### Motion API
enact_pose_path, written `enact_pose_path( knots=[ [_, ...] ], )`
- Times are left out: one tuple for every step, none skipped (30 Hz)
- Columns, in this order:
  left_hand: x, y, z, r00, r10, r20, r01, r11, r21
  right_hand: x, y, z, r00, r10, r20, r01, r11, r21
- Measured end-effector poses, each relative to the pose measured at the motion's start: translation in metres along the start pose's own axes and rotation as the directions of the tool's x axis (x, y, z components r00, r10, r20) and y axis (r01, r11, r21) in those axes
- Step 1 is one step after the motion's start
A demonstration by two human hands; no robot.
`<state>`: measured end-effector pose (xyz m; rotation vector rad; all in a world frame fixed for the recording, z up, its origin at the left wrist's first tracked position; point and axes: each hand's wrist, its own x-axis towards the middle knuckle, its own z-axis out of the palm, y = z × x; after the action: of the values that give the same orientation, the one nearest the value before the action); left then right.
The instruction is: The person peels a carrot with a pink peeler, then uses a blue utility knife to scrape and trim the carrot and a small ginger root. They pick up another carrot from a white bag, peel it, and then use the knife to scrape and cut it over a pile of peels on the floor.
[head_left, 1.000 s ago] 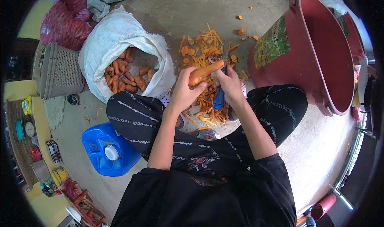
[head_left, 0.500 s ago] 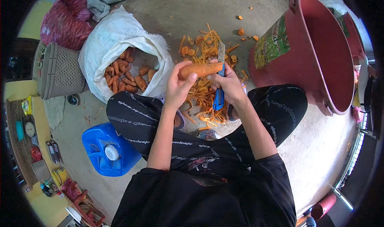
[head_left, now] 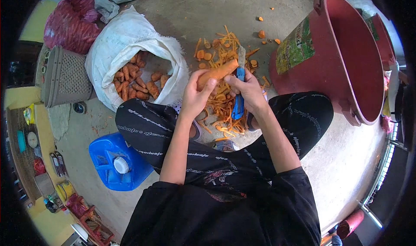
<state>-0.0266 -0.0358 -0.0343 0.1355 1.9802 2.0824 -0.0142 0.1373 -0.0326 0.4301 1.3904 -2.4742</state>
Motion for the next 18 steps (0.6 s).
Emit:
enact_pose_path(
  knots=[
    [0.000, 0.000, 0.000, 1.000, -0.029, -0.005, 0.029, 0.999, -0.031, 0.000, 0.000, 0.001, 1.000, -0.004, 0.002, 0.004, 1.000, 0.001],
    [-0.001, 0.000, 0.001, 0.998, -0.059, -0.007, 0.058, 0.996, -0.064, 0.000, 0.000, 0.002, 1.000, -0.008, 0.002, 0.008, 1.000, 0.002],
    [-0.001, 0.001, 0.002, 0.998, -0.069, -0.010, 0.068, 0.996, -0.065, -0.001, 0.000, 0.002, 1.000, -0.011, 0.002, 0.011, 1.000, 0.002],
    [-0.001, 0.003, 0.003, 0.997, -0.078, -0.014, 0.077, 0.995, -0.065, -0.001, -0.001, 0.002, 1.000, -0.016, -0.002, 0.016, 1.000, -0.012],
    [-0.001, 0.004, 0.003, 0.996, -0.088, -0.019, 0.087, 0.994, -0.065, -0.001, -0.002, 0.003, 1.000, -0.021, -0.005, 0.021, 0.999, -0.026],
    [-0.001, 0.003, 0.002, 0.994, -0.110, -0.003, 0.110, 0.991, -0.071, -0.001, -0.003, 0.004, 1.000, -0.025, -0.008, 0.024, 0.999, -0.040],
    [-0.001, 0.001, 0.001, 0.991, -0.131, 0.013, 0.131, 0.988, -0.079, 0.000, -0.002, 0.003, 1.000, -0.017, -0.016, 0.016, 0.998, -0.055],
    [-0.001, 0.000, 0.000, 0.988, -0.151, 0.031, 0.153, 0.984, -0.087, 0.000, -0.002, 0.003, 1.000, -0.008, -0.025, 0.007, 0.998, -0.070],
    [-0.001, 0.001, 0.001, 0.983, -0.176, 0.047, 0.179, 0.981, -0.080, 0.000, -0.002, 0.002, 0.999, 0.000, -0.034, -0.003, 0.996, -0.085],
    [-0.001, 0.004, 0.001, 0.978, -0.201, 0.063, 0.205, 0.976, -0.073, 0.000, -0.002, 0.003, 1.000, -0.001, -0.027, 0.000, 0.998, -0.058],
    [-0.002, 0.006, 0.000, 0.971, -0.225, 0.077, 0.231, 0.971, -0.065, 0.001, -0.004, 0.003, 1.000, -0.003, -0.021, 0.002, 0.999, -0.032],
    [-0.001, 0.004, 0.001, 0.976, -0.209, 0.059, 0.213, 0.975, -0.063, 0.001, -0.005, 0.004, 1.000, -0.005, -0.015, 0.005, 1.000, -0.005],
    [-0.001, 0.001, 0.001, 0.980, -0.194, 0.041, 0.196, 0.979, -0.062, 0.000, -0.004, 0.003, 1.000, -0.004, -0.029, 0.004, 1.000, 0.001],
    [-0.001, -0.002, 0.003, 0.984, -0.178, 0.024, 0.179, 0.982, -0.060, 0.001, -0.002, 0.003, 0.999, -0.004, -0.043, 0.004, 1.000, 0.006],
    [0.001, -0.005, 0.005, 0.990, -0.141, -0.022, 0.140, 0.988, -0.068, 0.001, 0.000, 0.003, 0.998, -0.004, -0.056, 0.004, 1.000, 0.011],
    [0.003, -0.008, 0.007, 0.992, -0.104, -0.069, 0.099, 0.992, -0.073, 0.002, 0.002, 0.004, 0.998, -0.012, -0.068, 0.013, 1.000, 0.023],
    [0.004, -0.010, 0.007, 0.991, -0.067, -0.117, 0.058, 0.995, -0.077, 0.002, 0.005, 0.004, 0.997, -0.018, -0.080, 0.021, 0.999, 0.034],
    [0.005, -0.012, 0.006, 0.985, -0.100, -0.139, 0.090, 0.993, -0.082, 0.003, 0.009, 0.004, 0.996, -0.024, -0.091, 0.029, 0.999, 0.045]
  ],
)
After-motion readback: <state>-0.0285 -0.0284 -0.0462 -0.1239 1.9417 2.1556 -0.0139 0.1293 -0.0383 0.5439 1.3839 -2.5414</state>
